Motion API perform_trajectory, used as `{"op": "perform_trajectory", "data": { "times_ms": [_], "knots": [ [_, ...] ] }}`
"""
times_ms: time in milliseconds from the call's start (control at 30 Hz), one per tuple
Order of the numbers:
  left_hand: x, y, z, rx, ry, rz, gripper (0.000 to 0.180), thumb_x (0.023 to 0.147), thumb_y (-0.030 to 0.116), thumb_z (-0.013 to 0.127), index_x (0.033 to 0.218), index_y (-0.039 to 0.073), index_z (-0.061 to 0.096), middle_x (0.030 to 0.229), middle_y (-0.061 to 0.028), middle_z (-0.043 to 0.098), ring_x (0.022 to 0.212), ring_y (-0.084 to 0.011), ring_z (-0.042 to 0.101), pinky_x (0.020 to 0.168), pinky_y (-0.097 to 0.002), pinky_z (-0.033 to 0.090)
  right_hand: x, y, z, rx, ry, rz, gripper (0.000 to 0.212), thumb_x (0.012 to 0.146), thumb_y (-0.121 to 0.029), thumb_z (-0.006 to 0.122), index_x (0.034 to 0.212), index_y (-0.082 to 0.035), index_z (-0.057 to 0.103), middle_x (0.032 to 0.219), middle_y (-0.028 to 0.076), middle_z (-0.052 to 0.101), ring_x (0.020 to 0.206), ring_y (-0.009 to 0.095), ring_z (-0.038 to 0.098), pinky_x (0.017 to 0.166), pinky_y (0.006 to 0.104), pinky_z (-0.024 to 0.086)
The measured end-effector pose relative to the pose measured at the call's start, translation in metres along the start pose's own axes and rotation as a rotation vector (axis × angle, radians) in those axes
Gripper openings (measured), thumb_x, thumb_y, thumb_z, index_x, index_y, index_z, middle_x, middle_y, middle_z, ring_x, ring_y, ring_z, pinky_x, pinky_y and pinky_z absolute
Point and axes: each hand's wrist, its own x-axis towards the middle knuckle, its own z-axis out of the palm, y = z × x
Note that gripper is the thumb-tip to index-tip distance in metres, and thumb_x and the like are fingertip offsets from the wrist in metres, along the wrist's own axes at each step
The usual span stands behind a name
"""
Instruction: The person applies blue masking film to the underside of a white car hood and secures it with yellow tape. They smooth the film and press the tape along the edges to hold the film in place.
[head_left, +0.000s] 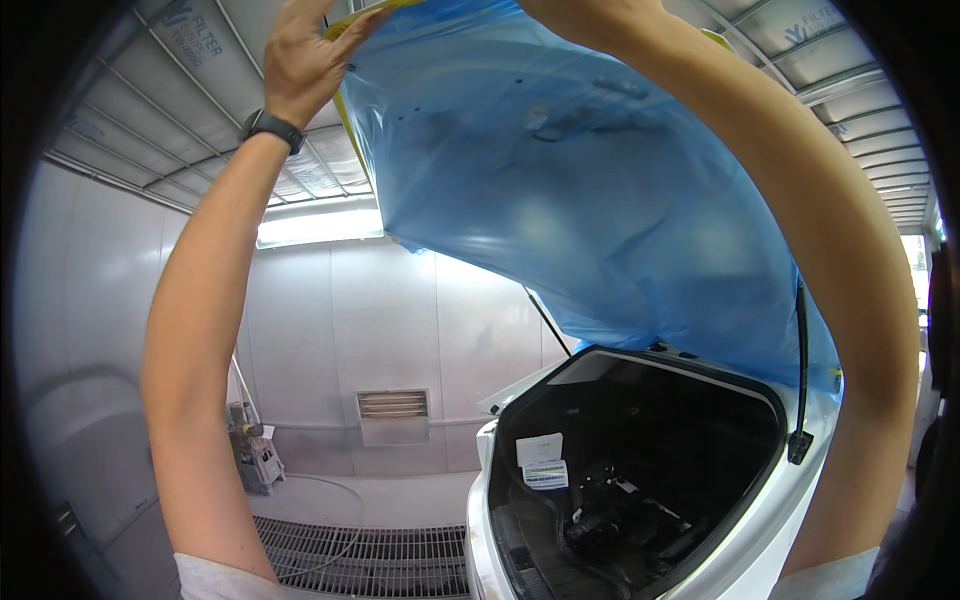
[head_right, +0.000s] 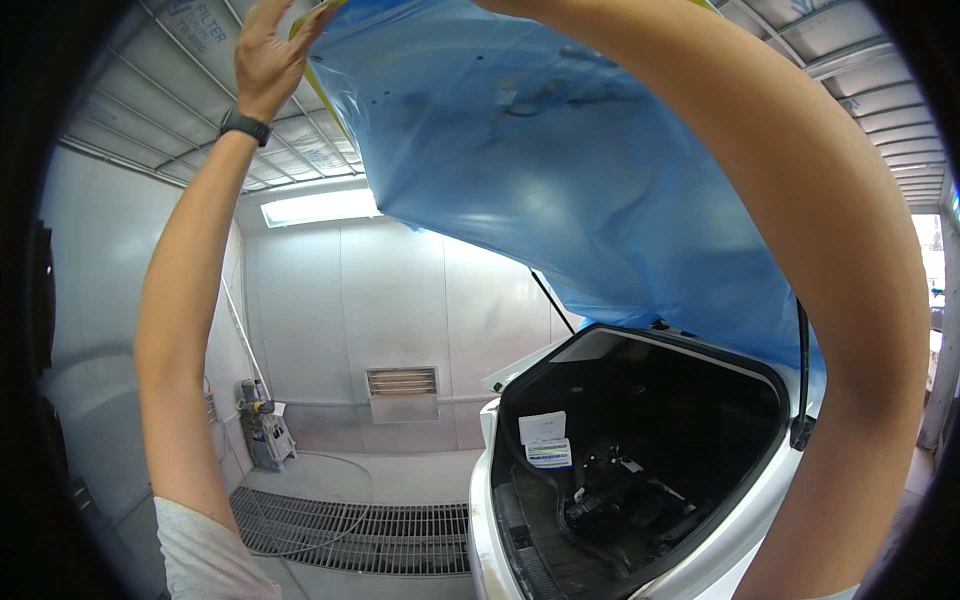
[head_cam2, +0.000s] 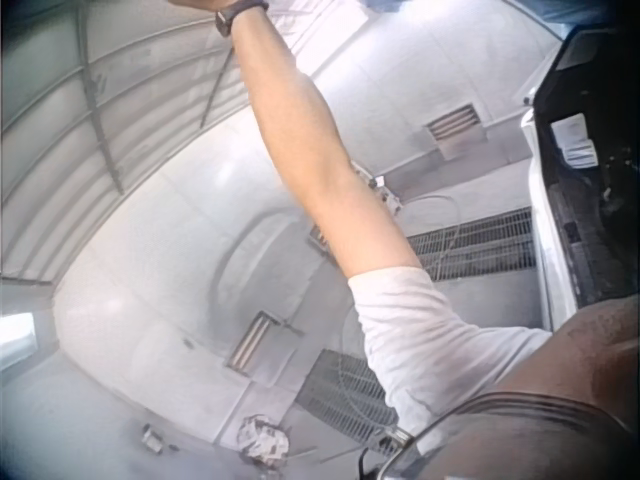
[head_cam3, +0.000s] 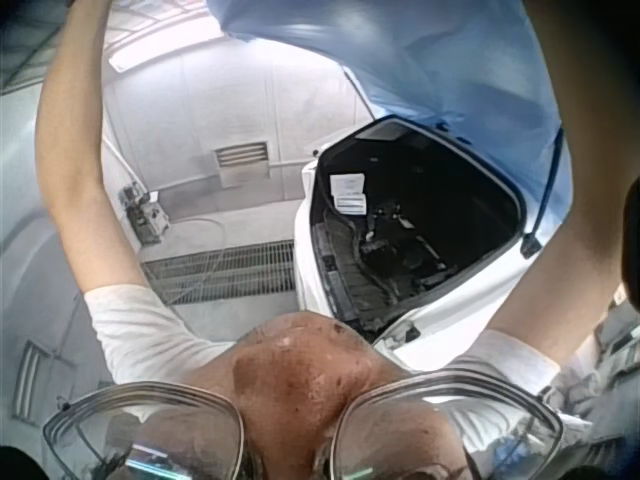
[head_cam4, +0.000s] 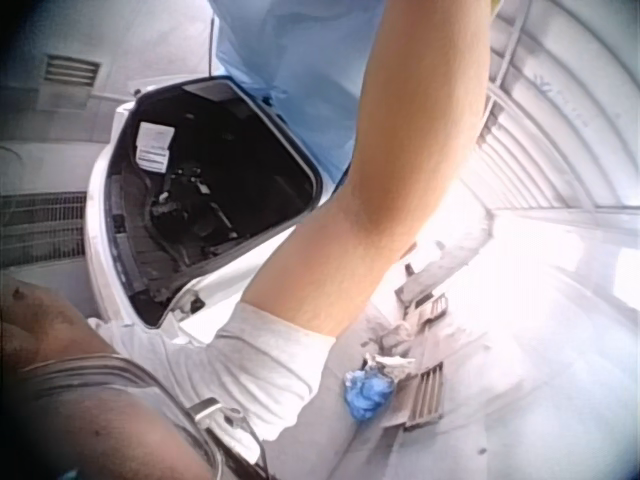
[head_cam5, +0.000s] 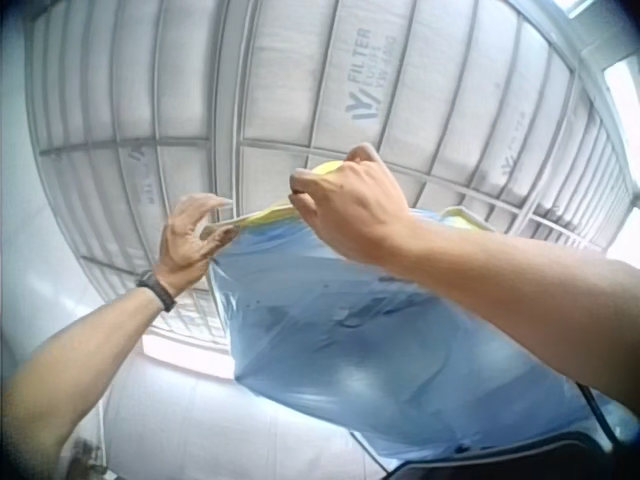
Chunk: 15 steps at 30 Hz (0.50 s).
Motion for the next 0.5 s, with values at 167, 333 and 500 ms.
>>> {"op": "perform_trajectory", "data": {
  "times_ms": [167,333,500],
  "knots": [
    [0.021,0.015,0.001,-0.238,-0.181,0.003,0.041,0.102,0.041,0.065,0.087,0.005,0.076,0.078,-0.0117,0.072,0.081,-0.0305,0.067,0.084,-0.0392,0.051,-0.018,0.020,0.011,-0.086,-0.016,0.009,0.023,0.102,-0.033,0.058,0.108,-0.014,0.069,0.080,0.011,0.073,0.074,0.029,0.068,0.094,0.0425,0.043],
    [0.019,0.011,0.000,-0.172,-0.184,0.010,0.040,0.102,0.040,0.064,0.084,0.005,0.075,0.076,-0.0119,0.071,0.081,-0.0307,0.065,0.081,-0.0410,0.051,-0.050,0.059,0.007,-0.068,0.043,0.018,0.028,0.104,-0.037,0.056,0.119,-0.016,0.065,0.089,0.013,0.076,0.078,0.030,0.069,0.096,0.0454,0.042],
    [0.018,0.008,0.005,-0.052,-0.127,0.142,0.035,0.097,0.045,0.071,0.108,0.013,0.078,0.099,-0.0029,0.076,0.105,-0.0260,0.065,0.091,-0.0402,0.052,-0.059,0.061,0.019,-0.074,0.037,0.216,0.022,0.102,-0.034,0.057,0.111,-0.016,0.066,0.081,0.014,0.074,0.074,0.033,0.068,0.095,0.0451,0.042]
  ]
}}
